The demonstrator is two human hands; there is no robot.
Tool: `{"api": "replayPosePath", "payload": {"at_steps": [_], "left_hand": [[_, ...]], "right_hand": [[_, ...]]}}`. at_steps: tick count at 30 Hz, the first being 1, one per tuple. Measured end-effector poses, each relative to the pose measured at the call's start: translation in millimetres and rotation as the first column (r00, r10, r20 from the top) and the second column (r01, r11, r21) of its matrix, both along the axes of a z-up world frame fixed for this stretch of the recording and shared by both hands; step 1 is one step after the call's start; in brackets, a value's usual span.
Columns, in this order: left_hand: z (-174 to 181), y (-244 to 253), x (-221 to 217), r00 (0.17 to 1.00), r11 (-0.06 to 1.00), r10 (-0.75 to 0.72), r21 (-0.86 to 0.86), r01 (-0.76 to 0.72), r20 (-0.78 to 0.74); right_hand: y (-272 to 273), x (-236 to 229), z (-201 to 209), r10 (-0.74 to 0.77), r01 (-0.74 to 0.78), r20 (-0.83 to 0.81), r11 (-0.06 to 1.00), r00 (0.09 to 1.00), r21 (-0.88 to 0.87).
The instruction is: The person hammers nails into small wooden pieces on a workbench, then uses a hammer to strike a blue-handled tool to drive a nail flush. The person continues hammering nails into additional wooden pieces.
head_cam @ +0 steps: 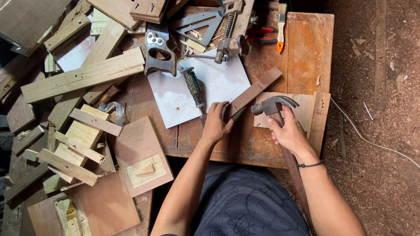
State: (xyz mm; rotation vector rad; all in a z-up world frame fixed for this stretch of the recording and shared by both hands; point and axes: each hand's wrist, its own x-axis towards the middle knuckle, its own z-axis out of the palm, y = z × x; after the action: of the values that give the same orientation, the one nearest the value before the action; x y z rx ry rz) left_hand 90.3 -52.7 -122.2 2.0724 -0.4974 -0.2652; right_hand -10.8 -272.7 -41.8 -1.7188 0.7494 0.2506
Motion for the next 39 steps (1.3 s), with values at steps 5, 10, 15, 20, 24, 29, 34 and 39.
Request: {"api": "replayPosePath", "payload": {"at_steps": [5, 10, 15, 20, 24, 29, 34, 39], "left_hand": [[-1, -13, 4, 1.0, 0.994, 0.014, 0.109, -0.012, -0.017], [-7, -19, 6, 0.999, 0.986, -0.013, 0.167, 0.02, -0.042], [-13, -17, 11, 1.0, 0.995, 0.007, 0.103, -0.005, -0.025], [-19, -18, 6, 0.999, 0.995, 0.028, 0.1, -0.025, -0.025], [-20, -19, 2, 0.999, 0.996, 0.046, 0.082, -0.045, -0.012], [-20, -20, 1, 0.997, 0.996, 0.08, 0.046, -0.08, 0.011], [-23, -19, 0, 0.995, 0.995, 0.092, 0.034, -0.09, -0.046], [-27, -18, 0, 0.997, 0.995, 0.078, 0.056, -0.078, -0.004]], "right_hand": [[1, -3, -11, 0.003, -0.002, -0.011, 0.998, 1.0, 0.061], [0, -14, -25, 0.009, -0.011, 0.019, 0.995, 1.0, 0.099], [-2, -12, -19, 0.306, -0.221, 0.283, 0.929, 0.909, -0.296], [0, 15, -3, 0.492, -0.253, 0.132, 0.638, 0.861, -0.727], [9, 48, 5, 0.542, -0.321, -0.033, 0.445, 0.84, -0.836], [19, 69, 9, 0.598, -0.319, -0.152, 0.183, 0.787, -0.93], [31, 78, 2, 0.633, -0.252, -0.075, 0.194, 0.77, -0.948], [40, 84, -11, 0.657, -0.321, -0.156, 0.138, 0.737, -0.937]]}}
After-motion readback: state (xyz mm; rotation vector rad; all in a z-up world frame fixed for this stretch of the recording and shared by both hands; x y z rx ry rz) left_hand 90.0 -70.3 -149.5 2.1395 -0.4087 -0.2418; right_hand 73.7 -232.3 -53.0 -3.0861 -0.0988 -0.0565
